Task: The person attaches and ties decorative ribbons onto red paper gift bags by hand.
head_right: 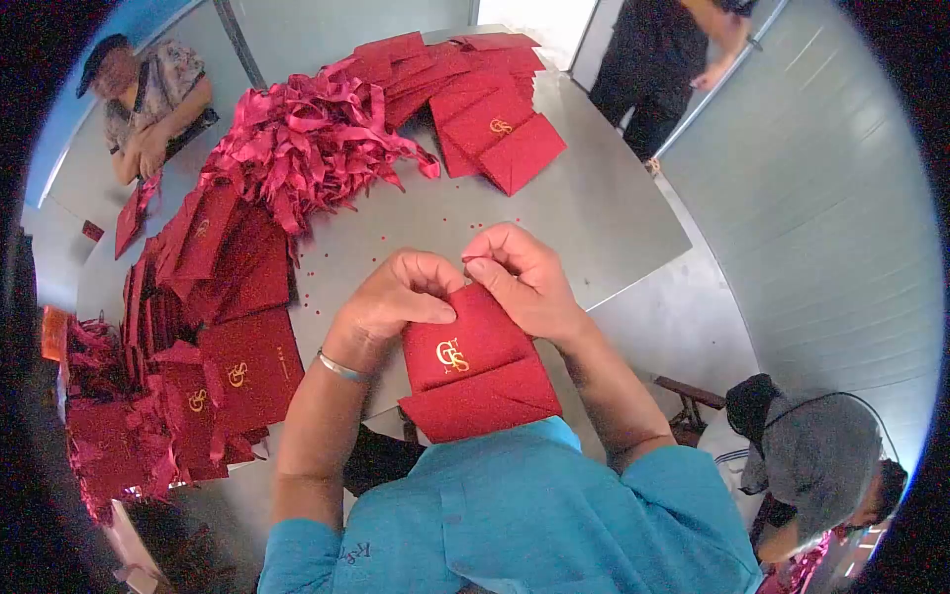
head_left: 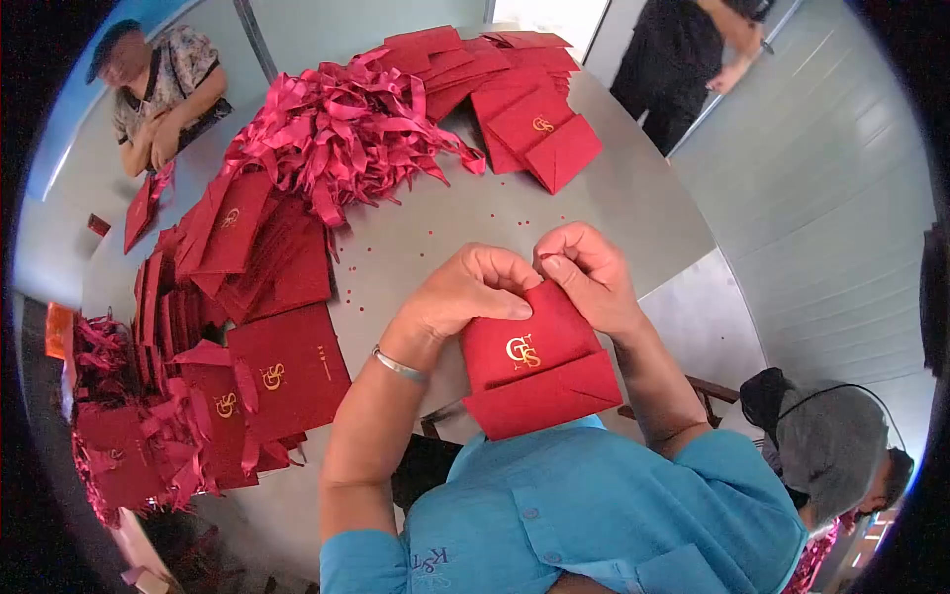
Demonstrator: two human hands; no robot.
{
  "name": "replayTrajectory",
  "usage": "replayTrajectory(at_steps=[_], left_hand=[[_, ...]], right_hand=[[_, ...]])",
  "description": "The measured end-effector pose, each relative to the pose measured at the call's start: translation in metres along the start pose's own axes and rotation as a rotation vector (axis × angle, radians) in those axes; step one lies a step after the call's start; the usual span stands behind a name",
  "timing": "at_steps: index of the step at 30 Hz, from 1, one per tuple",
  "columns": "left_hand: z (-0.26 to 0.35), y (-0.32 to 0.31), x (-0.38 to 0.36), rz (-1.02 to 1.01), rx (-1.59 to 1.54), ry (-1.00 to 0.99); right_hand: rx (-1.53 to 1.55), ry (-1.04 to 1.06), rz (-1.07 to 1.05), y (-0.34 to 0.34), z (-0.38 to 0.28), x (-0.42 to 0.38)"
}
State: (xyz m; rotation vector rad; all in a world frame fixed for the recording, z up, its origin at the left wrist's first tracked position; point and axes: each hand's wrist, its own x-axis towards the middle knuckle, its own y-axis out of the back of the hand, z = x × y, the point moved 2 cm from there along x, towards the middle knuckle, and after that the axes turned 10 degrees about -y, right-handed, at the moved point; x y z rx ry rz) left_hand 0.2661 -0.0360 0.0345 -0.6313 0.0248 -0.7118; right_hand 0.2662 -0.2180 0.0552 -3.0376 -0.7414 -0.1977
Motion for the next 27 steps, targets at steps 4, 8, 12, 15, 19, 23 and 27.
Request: replayTrajectory(at_steps=[4, 8, 12, 15, 19, 23, 27], left_hand=[[0.005, -0.002, 0.000, 0.035, 0.034, 0.006], [0.006, -0.004, 0.003, 0.132, 0.155, 0.017], [0.002, -0.002, 0.005, 0.141, 0.215, 0.006], [0.001, 0.000, 0.004, 0.098, 0.221, 0.027], [0.000, 0.000, 0.004, 0.097, 0.186, 0.035], [-0.001, 0.001, 0.005, 0.139, 0.217, 0.034], [0.002, -0.002, 0.005, 0.137, 0.328, 0.040]], right_hand=[[-0.020, 0.007, 0.028, 0.000, -0.001, 0.002], [-0.097, 0.062, 0.082, 0.004, -0.006, 0.002], [-0.196, 0.066, 0.126, 0.008, -0.004, 0.002], [-0.210, 0.048, 0.111, 0.006, -0.002, 0.001], [-0.151, -0.018, 0.094, 0.007, 0.005, 0.003], [-0.196, 0.005, 0.118, 0.005, 0.006, 0.004], [-0.311, 0.093, 0.144, 0.005, 0.003, 0.004]])
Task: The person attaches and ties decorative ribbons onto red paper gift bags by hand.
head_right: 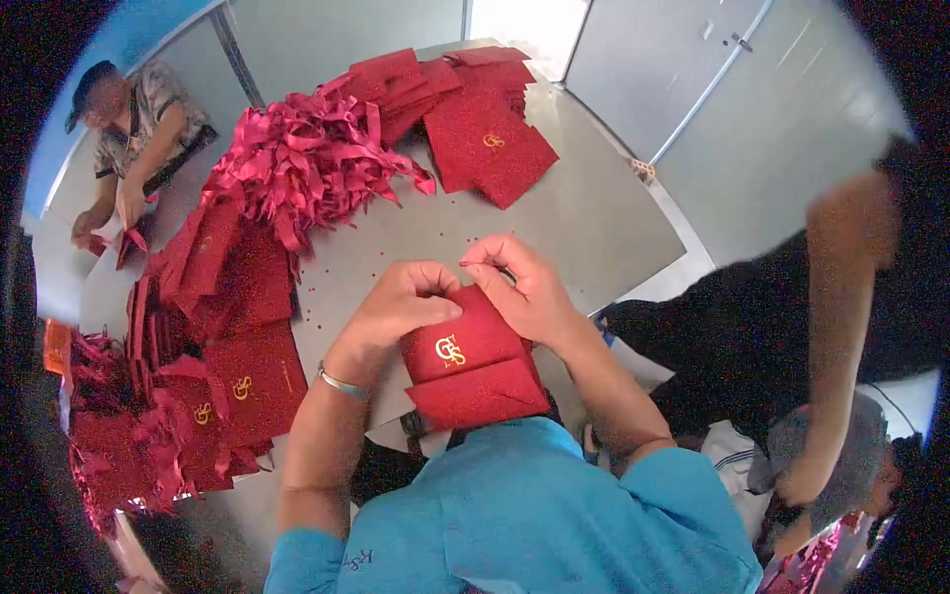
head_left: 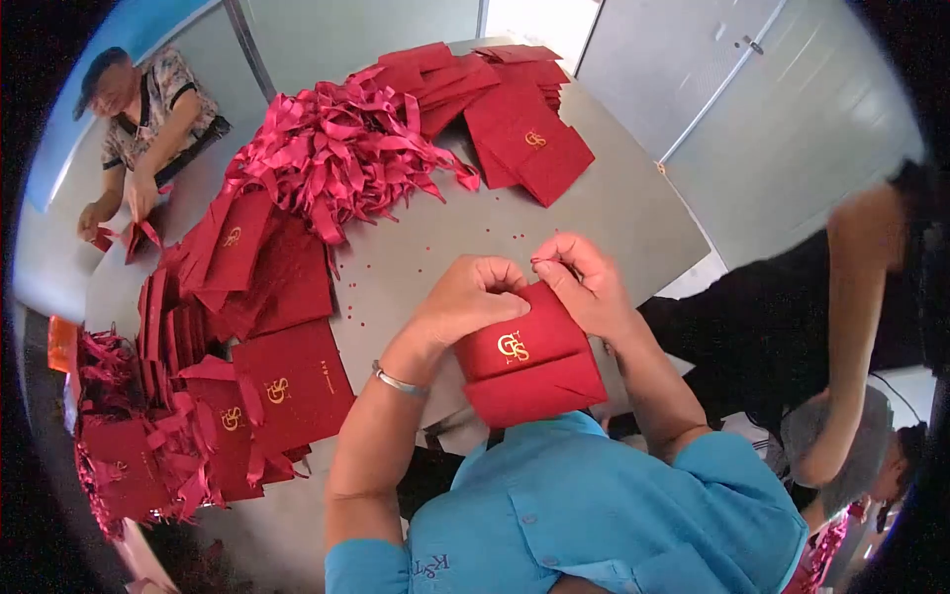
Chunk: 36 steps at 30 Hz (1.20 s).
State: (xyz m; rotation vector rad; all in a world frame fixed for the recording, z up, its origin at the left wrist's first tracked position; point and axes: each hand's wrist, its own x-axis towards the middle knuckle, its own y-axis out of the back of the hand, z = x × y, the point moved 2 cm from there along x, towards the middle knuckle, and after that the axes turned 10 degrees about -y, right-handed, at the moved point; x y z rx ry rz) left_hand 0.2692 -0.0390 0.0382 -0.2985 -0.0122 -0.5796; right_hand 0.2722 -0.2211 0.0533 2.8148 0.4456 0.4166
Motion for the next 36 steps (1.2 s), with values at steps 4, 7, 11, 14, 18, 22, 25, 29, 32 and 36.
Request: replayTrajectory(at_steps=[4, 7, 11, 14, 18, 22, 25, 29, 32, 36], left_hand=[[0.003, -0.003, -0.003, -0.024, -0.015, -0.029], [0.004, -0.002, -0.003, -0.041, -0.068, -0.054], [0.000, 0.000, -0.004, -0.050, -0.124, -0.065], [0.004, -0.002, -0.005, -0.055, -0.103, -0.070], [0.005, -0.004, -0.006, -0.054, -0.066, -0.093], [0.006, -0.005, -0.006, -0.067, -0.019, -0.117], [0.007, -0.004, -0.007, -0.072, 0.013, -0.110], [0.005, -0.002, -0.007, -0.088, 0.051, -0.090], [0.007, -0.003, -0.008, -0.102, -0.013, -0.103], [0.012, -0.003, -0.010, -0.111, -0.046, -0.133]], right_hand=[[0.148, -0.047, -0.020, -0.003, -0.008, -0.001], [0.166, -0.097, -0.031, -0.004, -0.010, -0.001], [0.240, -0.102, -0.038, -0.005, -0.010, 0.000], [0.147, -0.086, -0.013, -0.004, -0.011, -0.003], [-0.038, 0.042, 0.020, -0.002, -0.024, -0.007], [-0.107, 0.118, 0.047, -0.003, -0.026, -0.007], [-0.108, 0.109, 0.046, -0.004, -0.025, -0.009], [-0.061, 0.110, 0.066, -0.005, -0.025, -0.011], [0.159, -0.051, 0.021, -0.005, -0.025, -0.011], [0.541, -0.206, -0.141, 0.000, -0.021, -0.008]])
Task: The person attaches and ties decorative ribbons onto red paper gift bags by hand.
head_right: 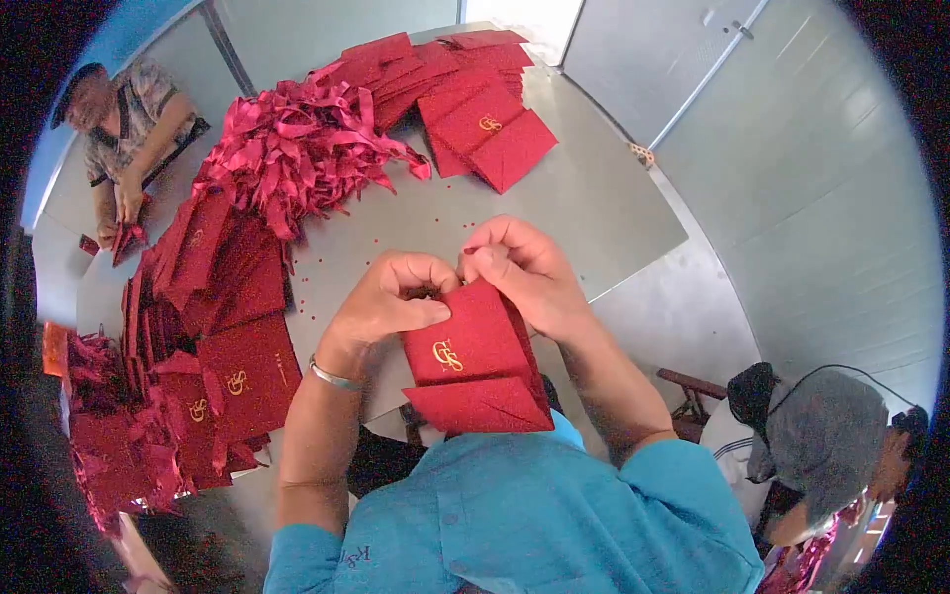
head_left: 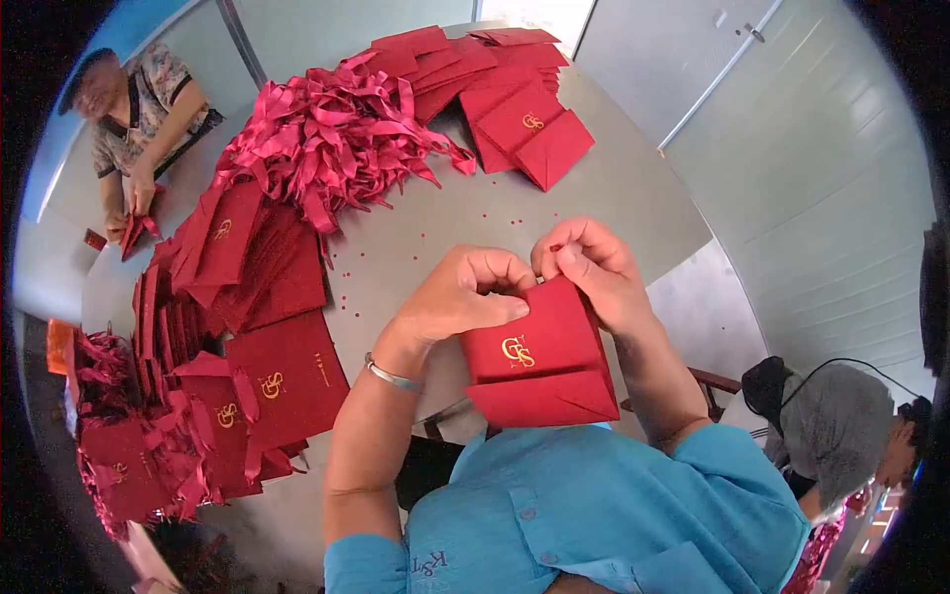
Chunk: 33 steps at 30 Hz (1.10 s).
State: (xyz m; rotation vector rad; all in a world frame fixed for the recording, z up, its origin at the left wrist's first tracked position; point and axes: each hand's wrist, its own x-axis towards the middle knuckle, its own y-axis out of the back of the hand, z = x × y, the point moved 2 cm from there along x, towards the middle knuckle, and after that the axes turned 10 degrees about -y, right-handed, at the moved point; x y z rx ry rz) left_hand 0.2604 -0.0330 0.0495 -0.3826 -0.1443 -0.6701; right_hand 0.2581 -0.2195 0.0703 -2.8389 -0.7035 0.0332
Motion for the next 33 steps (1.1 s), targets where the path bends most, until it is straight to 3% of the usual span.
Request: replayTrajectory(at_steps=[2, 10, 20, 22, 25, 33], left_hand=[[-0.001, 0.001, 0.000, -0.041, 0.011, 0.020], [-0.005, -0.002, 0.007, 0.038, 0.243, 0.154], [-0.010, -0.003, 0.006, 0.018, 0.235, 0.173], [-0.010, -0.002, 0.006, 0.012, 0.173, 0.165], [-0.010, 0.001, 0.004, -0.016, 0.069, 0.141], [-0.013, -0.001, 0.003, -0.055, -0.037, 0.166]], right_hand=[[0.084, -0.052, -0.027, 0.003, 0.000, 0.000], [-0.464, 0.041, 0.045, 0.013, -0.001, -0.005], [-0.289, -0.126, -0.022, 0.016, 0.008, -0.004], [-0.464, -0.030, 0.026, 0.013, 0.007, -0.004], [-0.332, -0.011, 0.009, 0.012, 0.008, -0.003], [-0.360, 0.033, 0.003, 0.011, 0.002, -0.007]])
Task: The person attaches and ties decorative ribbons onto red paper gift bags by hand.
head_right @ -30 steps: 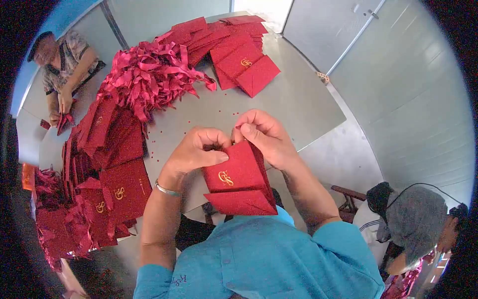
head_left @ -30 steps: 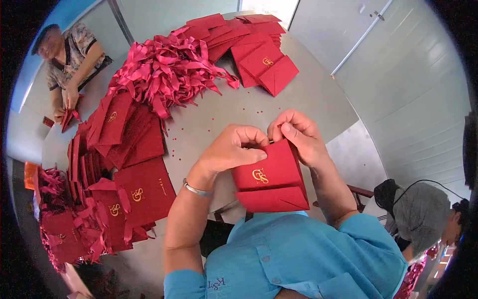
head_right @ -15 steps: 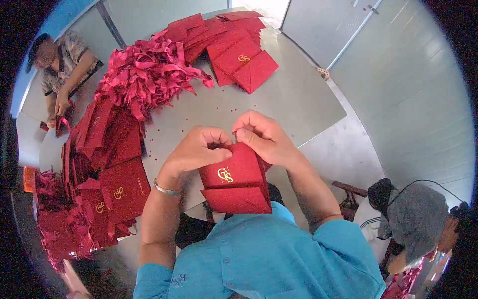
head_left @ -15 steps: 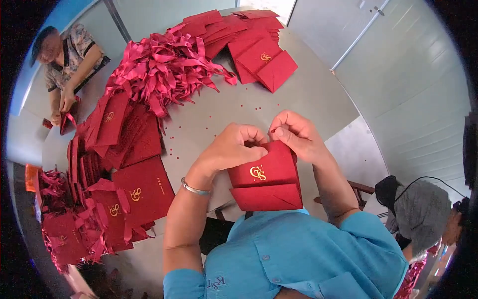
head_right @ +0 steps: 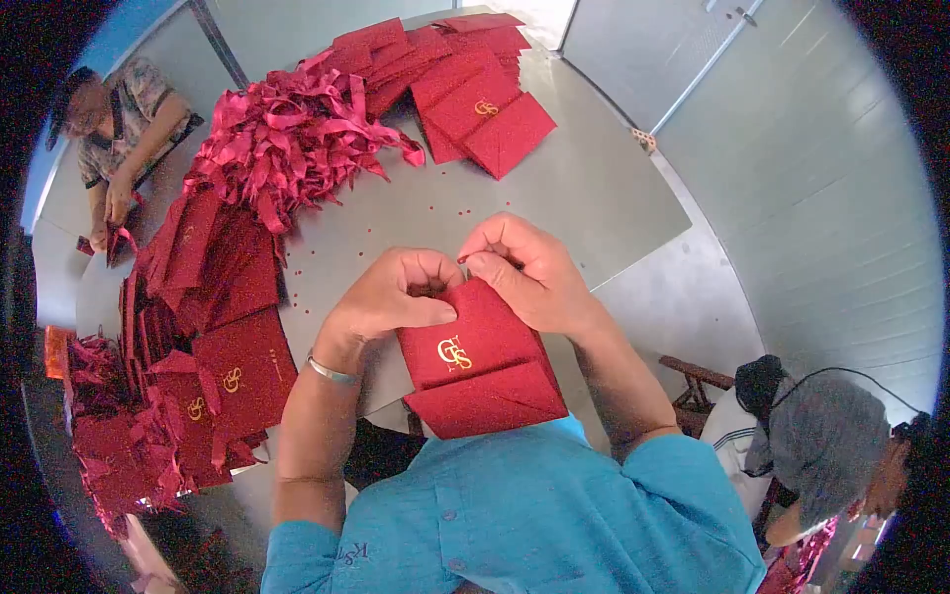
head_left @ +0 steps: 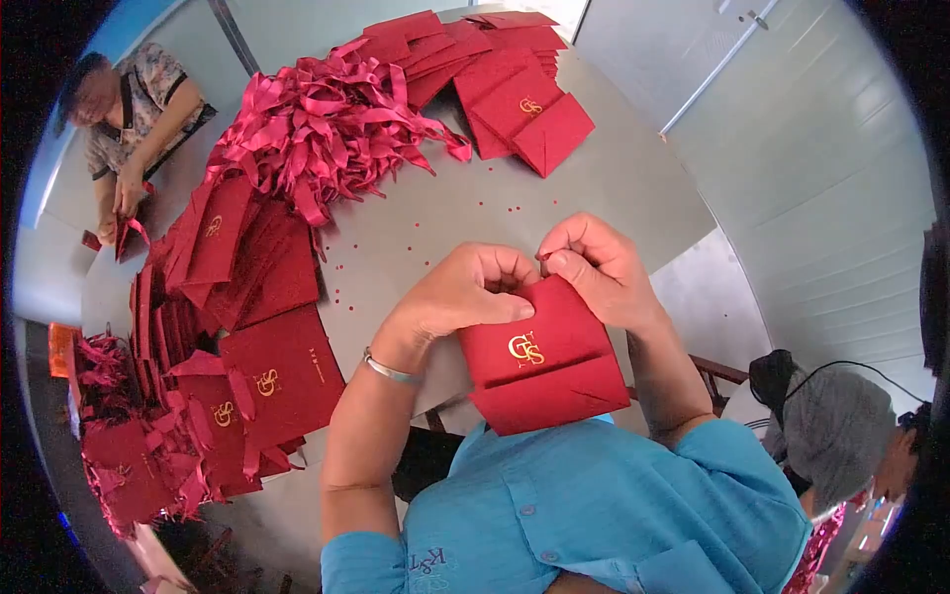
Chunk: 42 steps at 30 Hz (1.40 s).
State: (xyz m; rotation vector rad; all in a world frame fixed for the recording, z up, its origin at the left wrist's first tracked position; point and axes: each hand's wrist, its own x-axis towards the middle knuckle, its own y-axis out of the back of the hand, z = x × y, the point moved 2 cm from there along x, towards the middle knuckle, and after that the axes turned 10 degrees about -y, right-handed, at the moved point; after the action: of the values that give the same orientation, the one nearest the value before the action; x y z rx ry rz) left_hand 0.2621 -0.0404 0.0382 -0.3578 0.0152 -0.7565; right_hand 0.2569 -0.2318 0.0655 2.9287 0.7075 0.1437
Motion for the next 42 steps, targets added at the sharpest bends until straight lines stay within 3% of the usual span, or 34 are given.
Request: replayTrajectory(at_steps=[5, 15, 17, 21, 30, 42], left_hand=[[0.001, -0.004, 0.000, 0.007, -0.059, -0.019], [0.002, -0.009, -0.002, -0.063, -0.113, -0.034], [0.002, -0.011, -0.004, 0.062, -0.171, -0.010], [0.000, -0.011, -0.003, 0.095, -0.178, -0.009], [0.003, -0.006, -0.006, -0.033, -0.117, -0.034], [0.008, -0.015, 0.000, 0.124, -0.066, -0.015]], right_hand=[[0.024, -0.034, -0.016, -0.001, -0.004, -0.003], [-0.067, 0.088, -0.024, -0.005, -0.011, -0.004], [-0.083, 0.099, -0.001, -0.004, -0.011, -0.004], [-0.124, 0.100, 0.045, -0.002, -0.009, -0.004], [-0.090, 0.098, -0.020, -0.010, -0.016, -0.002], [-0.214, 0.081, 0.076, 0.000, -0.007, 0.000]])
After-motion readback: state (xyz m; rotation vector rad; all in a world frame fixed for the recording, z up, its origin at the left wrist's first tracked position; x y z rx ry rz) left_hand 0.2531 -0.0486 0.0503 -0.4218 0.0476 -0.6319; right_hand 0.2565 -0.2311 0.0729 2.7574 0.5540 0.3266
